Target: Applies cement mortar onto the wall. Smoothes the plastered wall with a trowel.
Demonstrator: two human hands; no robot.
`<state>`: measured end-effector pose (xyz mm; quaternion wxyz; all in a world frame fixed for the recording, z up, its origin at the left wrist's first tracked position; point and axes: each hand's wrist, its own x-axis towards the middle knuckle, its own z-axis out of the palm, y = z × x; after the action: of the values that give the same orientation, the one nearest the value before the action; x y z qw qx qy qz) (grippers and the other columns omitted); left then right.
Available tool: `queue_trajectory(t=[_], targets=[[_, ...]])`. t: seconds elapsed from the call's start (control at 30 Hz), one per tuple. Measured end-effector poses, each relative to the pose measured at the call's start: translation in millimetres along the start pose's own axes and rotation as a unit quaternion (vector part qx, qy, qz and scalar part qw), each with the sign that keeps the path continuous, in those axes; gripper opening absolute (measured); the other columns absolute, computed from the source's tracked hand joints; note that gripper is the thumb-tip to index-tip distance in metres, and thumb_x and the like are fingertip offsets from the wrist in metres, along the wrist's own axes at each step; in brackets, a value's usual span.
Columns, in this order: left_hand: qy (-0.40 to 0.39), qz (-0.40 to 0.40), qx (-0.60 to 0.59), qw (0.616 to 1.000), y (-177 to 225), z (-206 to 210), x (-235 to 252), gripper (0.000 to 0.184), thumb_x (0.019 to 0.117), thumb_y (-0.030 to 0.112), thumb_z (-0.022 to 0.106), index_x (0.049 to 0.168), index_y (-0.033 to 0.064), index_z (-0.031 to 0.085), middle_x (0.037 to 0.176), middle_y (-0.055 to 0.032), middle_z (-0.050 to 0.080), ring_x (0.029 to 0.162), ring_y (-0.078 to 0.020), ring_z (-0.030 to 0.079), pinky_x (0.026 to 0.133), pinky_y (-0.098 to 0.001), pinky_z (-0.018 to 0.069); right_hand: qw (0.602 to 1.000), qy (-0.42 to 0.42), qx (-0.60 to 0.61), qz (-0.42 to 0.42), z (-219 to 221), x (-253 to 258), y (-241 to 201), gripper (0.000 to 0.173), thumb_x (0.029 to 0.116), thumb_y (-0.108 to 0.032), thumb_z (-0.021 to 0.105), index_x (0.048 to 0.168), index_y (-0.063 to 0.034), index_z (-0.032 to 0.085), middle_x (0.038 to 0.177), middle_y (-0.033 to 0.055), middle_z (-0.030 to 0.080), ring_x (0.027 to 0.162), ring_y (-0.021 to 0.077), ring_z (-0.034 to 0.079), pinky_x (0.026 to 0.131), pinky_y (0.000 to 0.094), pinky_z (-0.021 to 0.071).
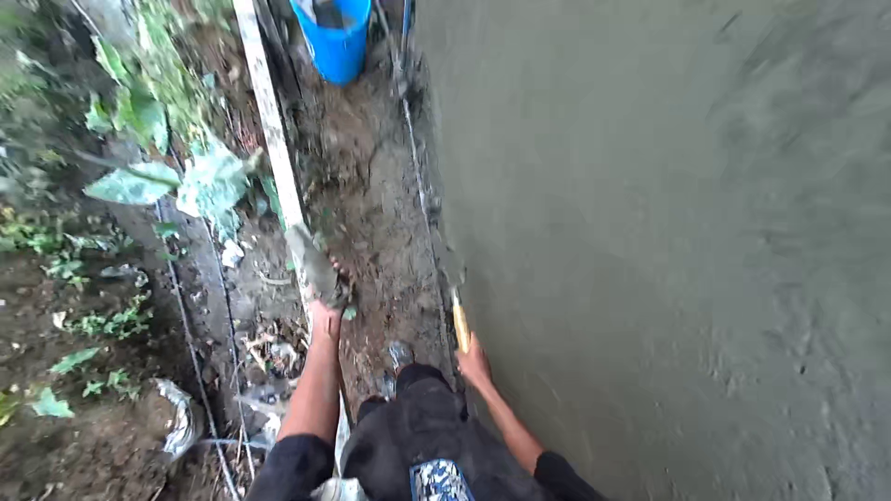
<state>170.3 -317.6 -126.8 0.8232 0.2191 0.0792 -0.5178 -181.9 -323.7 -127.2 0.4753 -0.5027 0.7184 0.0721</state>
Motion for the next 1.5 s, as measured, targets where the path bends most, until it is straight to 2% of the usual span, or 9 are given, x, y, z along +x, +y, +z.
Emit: queue_trajectory(t=[0.23,0.33,0.43,0.53,0.73,0.87,1.1,1.3,1.5], targets=[[-0.031,0.057,-0.032,0.997,54,38,16,0.067,0.1050,0.057,0.015,0.133,0.0091,0.053,0.095,-0.0087,0.068,0.074,-0.0164,0.068,0.062,-0.0284,0.0598,0.978,0.145,-0.007,-0.150,-31,-17,-5,0.061,0.0939,-0.025,0.072,0.146,-0.0029,0.052,0.110,0.0267,0.071,0.099,0.0422,0.071,0.091,0.0595,0.0543],[-0.024,0.054,-0.023,0.998,62,61,19,0.065,0.1056,0.056,0.017,0.131,0.0087,0.053,0.093,-0.0082,0.066,0.071,-0.0159,0.068,0.060,-0.0279,0.0599,0.972,0.078,0.100,-0.200,-52,6,-40,0.065,0.0898,-0.013,0.073,0.146,0.0039,0.045,0.120,0.0262,0.066,0.102,0.0346,0.069,0.092,0.0508,0.0567],[0.074,0.086,0.038,0.993,51,81,14,0.067,0.1057,0.058,0.007,0.111,0.0118,0.055,0.086,-0.0058,0.068,0.077,-0.0157,0.069,0.066,-0.0330,0.0604,0.970,-0.042,0.168,-0.169,-62,41,-108,0.057,0.1019,-0.023,0.063,0.150,-0.0015,0.040,0.100,0.0166,0.067,0.071,0.0202,0.067,0.065,0.0373,0.0595],[0.028,-0.009,-0.001,1.000,42,95,38,0.067,0.1042,0.058,0.015,0.109,0.0067,0.057,0.084,-0.0109,0.067,0.069,-0.0183,0.069,0.057,-0.0296,0.0601,0.980,0.002,0.107,-0.165,-71,66,-171,0.054,0.1061,-0.037,0.056,0.148,-0.0051,0.047,0.092,0.0143,0.069,0.066,0.0206,0.067,0.065,0.0388,0.0595],[0.019,-0.119,-0.040,0.992,13,138,139,0.065,0.1039,0.059,0.020,0.112,0.0046,0.054,0.084,-0.0111,0.063,0.064,-0.0179,0.065,0.052,-0.0267,0.0563,0.974,0.067,0.079,-0.202,-100,113,-246,0.048,0.1012,-0.025,0.063,0.142,0.0004,0.054,0.110,0.0221,0.070,0.094,0.0320,0.072,0.090,0.0495,0.0573],[-0.035,-0.179,-0.070,0.981,-7,173,261,0.054,0.1036,0.050,0.035,0.112,0.0015,0.056,0.088,-0.0147,0.066,0.065,-0.0217,0.067,0.054,-0.0292,0.0579,0.978,0.030,0.102,-0.182,-125,175,-301,0.043,0.1033,-0.027,0.063,0.132,0.0038,0.056,0.101,0.0181,0.071,0.085,0.0248,0.072,0.083,0.0419,0.0596],[-0.040,-0.214,-0.036,0.975,-14,272,446,0.060,0.1045,0.053,0.024,0.116,0.0024,0.055,0.089,-0.0152,0.064,0.064,-0.0221,0.065,0.053,-0.0302,0.0566,0.958,0.017,0.188,-0.215,-181,250,-498,0.047,0.1022,-0.022,0.064,0.138,0.0040,0.049,0.087,0.0113,0.067,0.067,0.0156,0.068,0.065,0.0323,0.0605],[-0.055,-0.189,0.056,0.979,15,354,513,0.057,0.1043,0.055,0.030,0.129,0.0105,0.057,0.089,-0.0073,0.065,0.059,-0.0117,0.061,0.048,-0.0212,0.0517,0.975,0.001,0.155,-0.157,-218,314,-625,0.045,0.1063,-0.029,0.058,0.138,0.0020,0.051,0.087,0.0114,0.067,0.067,0.0169,0.067,0.066,0.0331,0.0595],[-0.071,-0.210,-0.012,0.975,37,358,545,0.058,0.1004,0.060,0.043,0.128,0.0107,0.058,0.089,-0.0060,0.064,0.058,-0.0114,0.062,0.047,-0.0212,0.0535,0.985,-0.058,0.142,-0.081,-219,351,-663,0.041,0.1061,-0.025,0.059,0.136,0.0018,0.052,0.092,0.0121,0.067,0.071,0.0147,0.067,0.068,0.0302,0.0576]])
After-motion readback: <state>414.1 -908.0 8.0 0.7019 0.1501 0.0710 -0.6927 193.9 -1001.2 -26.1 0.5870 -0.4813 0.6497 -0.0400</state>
